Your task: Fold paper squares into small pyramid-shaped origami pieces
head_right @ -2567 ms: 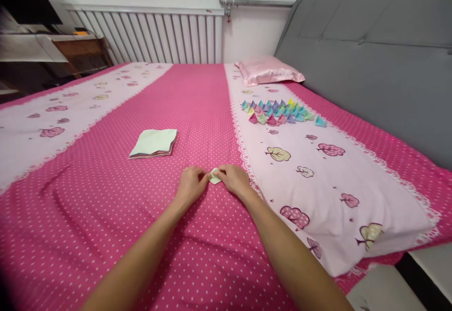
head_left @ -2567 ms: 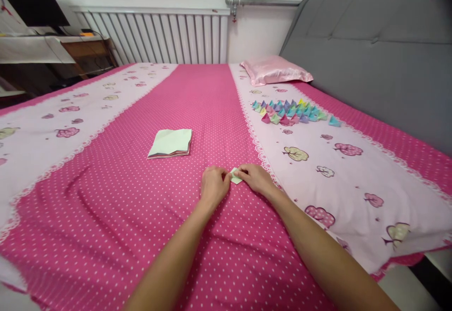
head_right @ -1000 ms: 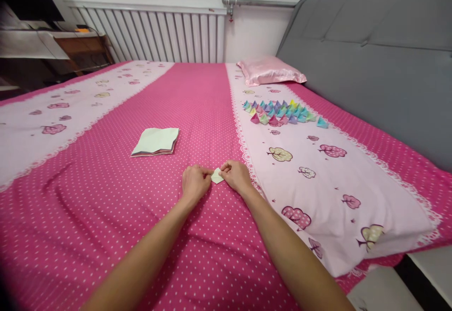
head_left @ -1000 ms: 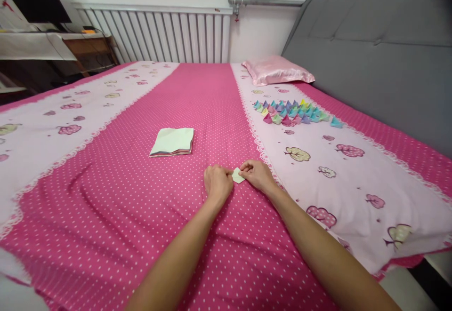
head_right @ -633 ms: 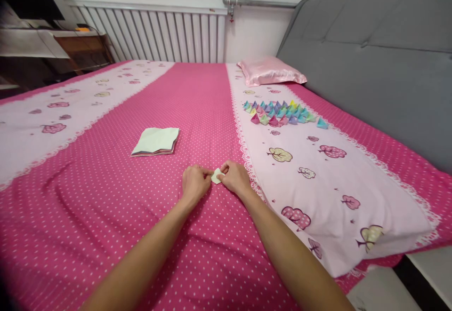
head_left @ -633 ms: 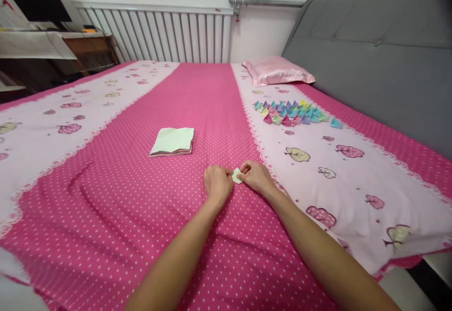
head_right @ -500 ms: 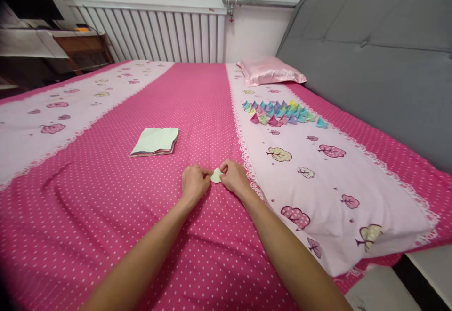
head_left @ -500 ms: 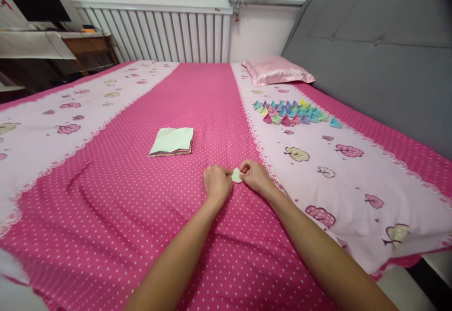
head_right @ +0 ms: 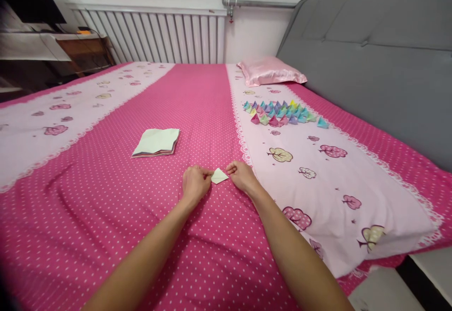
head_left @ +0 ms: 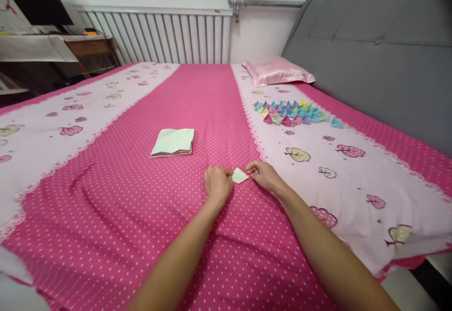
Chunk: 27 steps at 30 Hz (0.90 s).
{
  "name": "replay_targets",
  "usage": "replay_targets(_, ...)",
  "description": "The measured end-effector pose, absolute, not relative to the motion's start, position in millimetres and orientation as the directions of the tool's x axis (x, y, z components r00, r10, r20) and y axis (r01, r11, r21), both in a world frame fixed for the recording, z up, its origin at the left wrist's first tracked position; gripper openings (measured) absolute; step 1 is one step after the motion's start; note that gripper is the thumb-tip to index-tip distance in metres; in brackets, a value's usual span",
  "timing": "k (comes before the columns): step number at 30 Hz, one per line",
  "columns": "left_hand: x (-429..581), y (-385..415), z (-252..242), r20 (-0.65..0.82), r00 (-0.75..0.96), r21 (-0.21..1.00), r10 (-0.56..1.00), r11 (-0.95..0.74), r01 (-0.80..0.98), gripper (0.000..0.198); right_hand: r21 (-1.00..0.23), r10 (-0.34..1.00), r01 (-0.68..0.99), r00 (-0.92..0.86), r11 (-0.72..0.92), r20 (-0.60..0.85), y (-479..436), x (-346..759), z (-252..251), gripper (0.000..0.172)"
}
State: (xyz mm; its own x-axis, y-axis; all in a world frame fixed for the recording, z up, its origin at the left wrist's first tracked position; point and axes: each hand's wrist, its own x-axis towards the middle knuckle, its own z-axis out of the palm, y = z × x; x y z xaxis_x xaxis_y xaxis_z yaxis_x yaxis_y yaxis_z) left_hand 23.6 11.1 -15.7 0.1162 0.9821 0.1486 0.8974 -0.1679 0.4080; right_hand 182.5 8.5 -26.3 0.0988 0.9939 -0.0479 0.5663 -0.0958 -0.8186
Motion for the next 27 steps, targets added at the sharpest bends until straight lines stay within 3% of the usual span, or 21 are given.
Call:
replay_targets(11, 21, 9, -14, 0.172, 0.117, 0.440, 0.978, -0.183, 0.879, 0.030, -0.870, 0.994, 0.482, 0.028, -0.108, -0.109, 21, 170, -28, 0.020)
replay_targets(14, 17, 8, -16, 0.193, 0.124, 0.548, 0.973, -0.211, 0.809, 0.028, -0.915, 0.994, 0.390, -0.002, -0.098, -0.107, 17, 167, -24, 0.018)
replay_targets(19, 13, 2, -12, 0.131, 0.160, 0.785, 0.978, -0.201, 0.586, 0.027, -0.995, 0.999, 0.088, 0.008, -0.047, -0.047, -2, 169, -13, 0.021)
replay_targets(27, 11, -7, -8, 0.205, 0.198, 0.814, 0.958, -0.279, 0.509, 0.019, -0.979, 0.991, 0.168, -0.088, 0.118, 0.104, -13, 170, -5, 0.021)
